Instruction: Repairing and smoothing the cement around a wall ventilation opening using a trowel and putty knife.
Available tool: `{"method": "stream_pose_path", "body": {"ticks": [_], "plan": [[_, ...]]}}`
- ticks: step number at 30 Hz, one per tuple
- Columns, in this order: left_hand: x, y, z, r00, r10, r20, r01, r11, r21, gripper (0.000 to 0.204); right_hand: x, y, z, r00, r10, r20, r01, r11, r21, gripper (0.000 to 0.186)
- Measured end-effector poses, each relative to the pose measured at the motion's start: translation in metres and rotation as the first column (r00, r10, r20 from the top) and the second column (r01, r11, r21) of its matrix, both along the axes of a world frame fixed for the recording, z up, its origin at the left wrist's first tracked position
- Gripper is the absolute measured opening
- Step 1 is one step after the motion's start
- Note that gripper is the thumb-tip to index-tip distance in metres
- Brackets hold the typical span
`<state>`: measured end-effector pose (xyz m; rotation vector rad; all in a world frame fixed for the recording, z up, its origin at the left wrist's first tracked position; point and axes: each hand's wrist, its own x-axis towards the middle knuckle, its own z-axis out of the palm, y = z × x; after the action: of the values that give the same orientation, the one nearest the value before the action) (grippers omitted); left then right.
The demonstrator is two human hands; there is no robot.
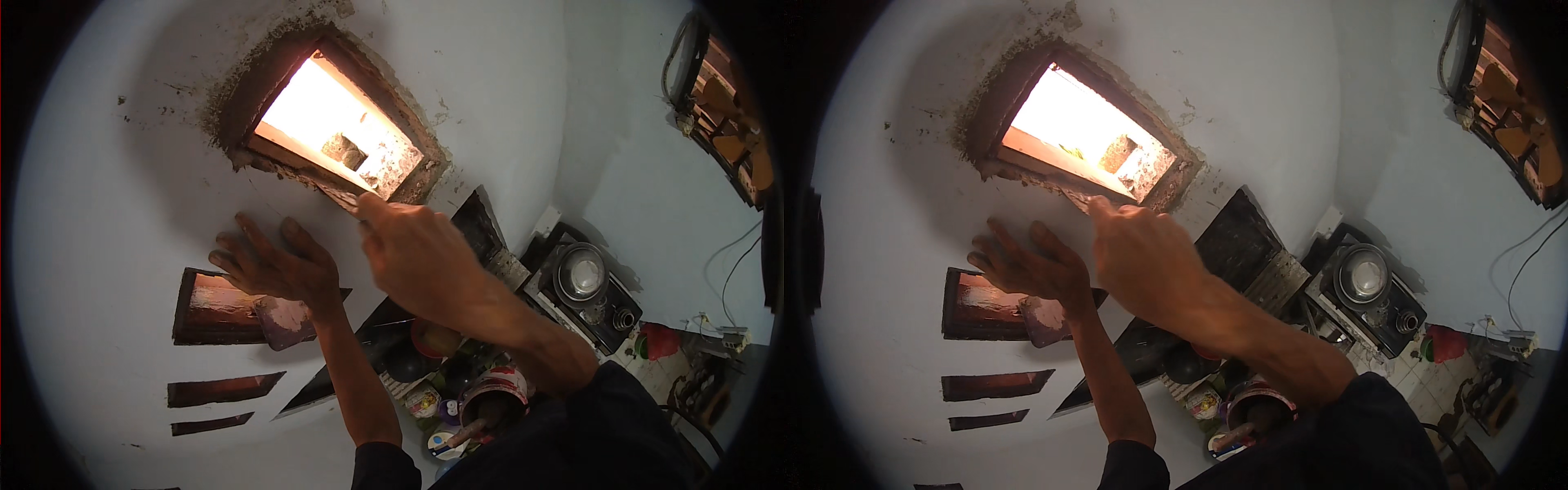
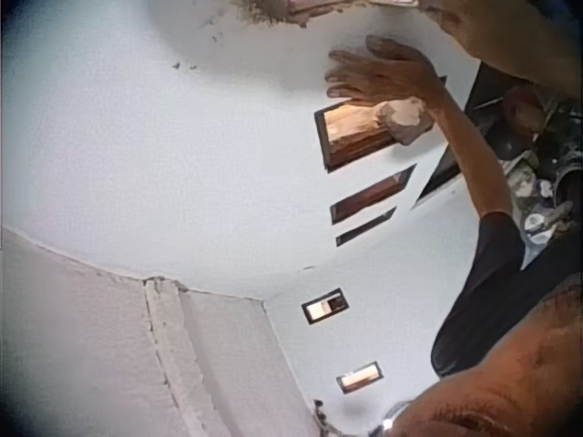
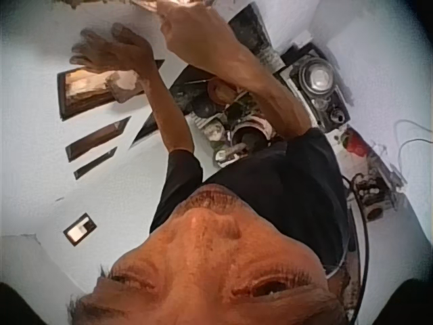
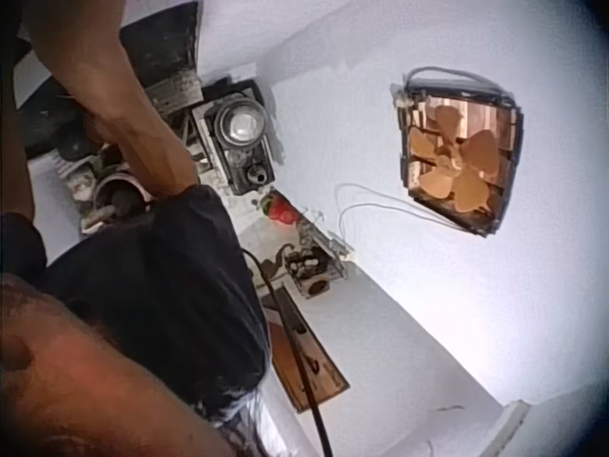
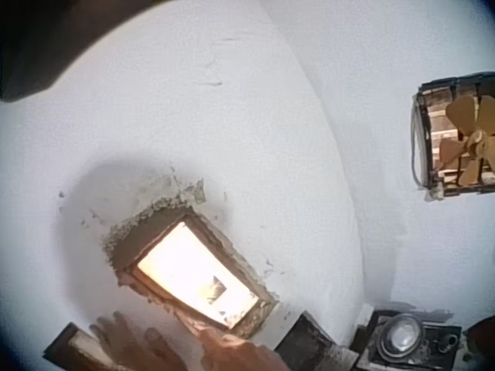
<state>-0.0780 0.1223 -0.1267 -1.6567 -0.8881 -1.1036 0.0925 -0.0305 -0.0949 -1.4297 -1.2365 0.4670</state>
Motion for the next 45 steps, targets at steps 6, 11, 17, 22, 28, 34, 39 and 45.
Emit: {"method": "stream_pose_path", "body": {"ticks": [6, 11, 17, 22, 28, 34, 39, 45], "plan": [[-0.003, -0.002, 0.003, 1.000, -0.026, 0.013, 0.026, 0.999, 0.020, 0.058, 0.014, 0.004, 0.014, 1.000, -0.012, -0.016, 0.011, 1.000, -0.021, 0.020], [0.002, -0.003, 0.002, 1.000, -0.009, 0.018, 0.009, 1.000, -0.014, 0.058, 0.005, 0.017, 0.020, 1.000, 0.025, -0.008, -0.025, 1.000, -0.018, 0.017], [0.001, -0.001, 0.002, 0.999, -0.026, 0.027, 0.027, 1.000, -0.009, 0.058, 0.000, -0.003, 0.015, 1.000, 0.007, 0.031, -0.008, 0.999, 0.039, 0.015], [-0.003, -0.001, 0.002, 1.000, -0.025, 0.016, 0.025, 1.000, -0.001, 0.058, 0.019, 0.001, 0.022, 1.000, -0.003, -0.005, 0.003, 0.998, -0.059, 0.014], [-0.001, 0.000, -0.001, 1.000, -0.016, 0.020, 0.016, 1.000, -0.004, 0.059, -0.008, 0.010, 0.012, 0.999, -0.019, 0.030, 0.018, 0.998, 0.060, 0.017], [-0.005, 0.000, 0.002, 1.000, -0.018, 0.013, 0.018, 1.000, 0.002, 0.059, 0.021, 0.001, 0.027, 0.999, -0.022, 0.028, 0.022, 1.000, -0.004, 0.019], [0.001, -0.001, -0.001, 1.000, 0.000, 0.028, 0.001, 1.000, -0.015, 0.060, 0.005, 0.020, 0.023, 1.000, 0.008, 0.021, -0.008, 1.000, 0.000, 0.019], [-0.003, -0.002, 0.001, 1.000, -0.010, 0.029, 0.010, 1.000, -0.020, 0.059, 0.014, -0.006, 0.017, 0.996, 0.012, 0.086, -0.017, 0.998, 0.057, 0.019]]}}
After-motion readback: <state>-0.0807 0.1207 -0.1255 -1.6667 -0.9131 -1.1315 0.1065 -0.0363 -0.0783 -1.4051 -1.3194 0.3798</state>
